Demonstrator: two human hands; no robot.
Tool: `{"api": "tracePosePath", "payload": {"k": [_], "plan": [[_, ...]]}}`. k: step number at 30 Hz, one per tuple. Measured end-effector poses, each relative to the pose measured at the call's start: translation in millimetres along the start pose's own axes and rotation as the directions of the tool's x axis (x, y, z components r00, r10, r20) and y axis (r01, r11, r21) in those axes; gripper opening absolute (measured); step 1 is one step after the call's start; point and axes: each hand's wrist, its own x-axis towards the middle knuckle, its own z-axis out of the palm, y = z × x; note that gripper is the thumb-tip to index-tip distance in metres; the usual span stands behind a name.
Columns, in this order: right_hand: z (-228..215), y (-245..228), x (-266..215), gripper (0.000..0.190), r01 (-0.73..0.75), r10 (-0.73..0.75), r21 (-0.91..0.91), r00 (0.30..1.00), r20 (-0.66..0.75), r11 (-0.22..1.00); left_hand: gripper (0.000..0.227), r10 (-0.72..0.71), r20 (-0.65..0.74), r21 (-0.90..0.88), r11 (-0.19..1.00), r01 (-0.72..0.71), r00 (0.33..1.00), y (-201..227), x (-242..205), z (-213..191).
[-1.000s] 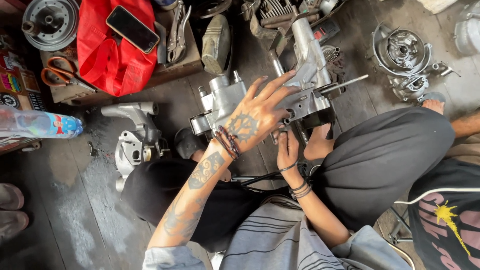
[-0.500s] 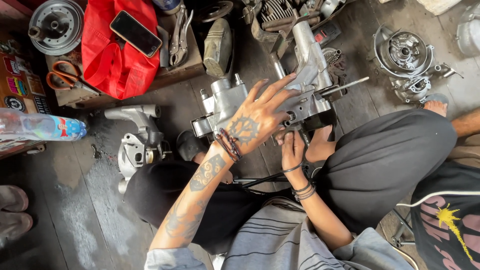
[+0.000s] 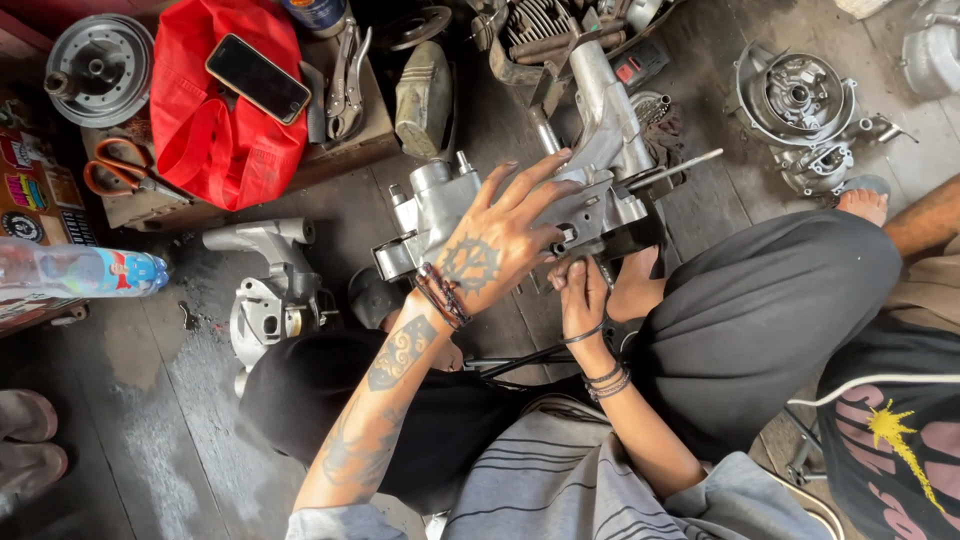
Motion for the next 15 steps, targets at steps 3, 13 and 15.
{"api": "tracePosePath", "payload": {"k": [3,13,15], "plan": [[0,-4,4,0.042,0.006,-0.006,-0.003,1.0,0.006,1.0,0.028,-0.003,-0.005,-0.007,1.0,0.003,1.0,-2,-1,2],[5,10,-3,0.033,-0.102,0.117,0.2,0.991,-0.065,0.975,0.029,0.009,0.017,0.02,1.0,-0.009,1.0,-2,-1,1],[7,1,-1,0.037,-0.083,0.095,0.235,0.995,-0.04,0.969,0.029,-0.001,0.037,0.005,1.0,0.001,0.999,-3,-2,0]]}}
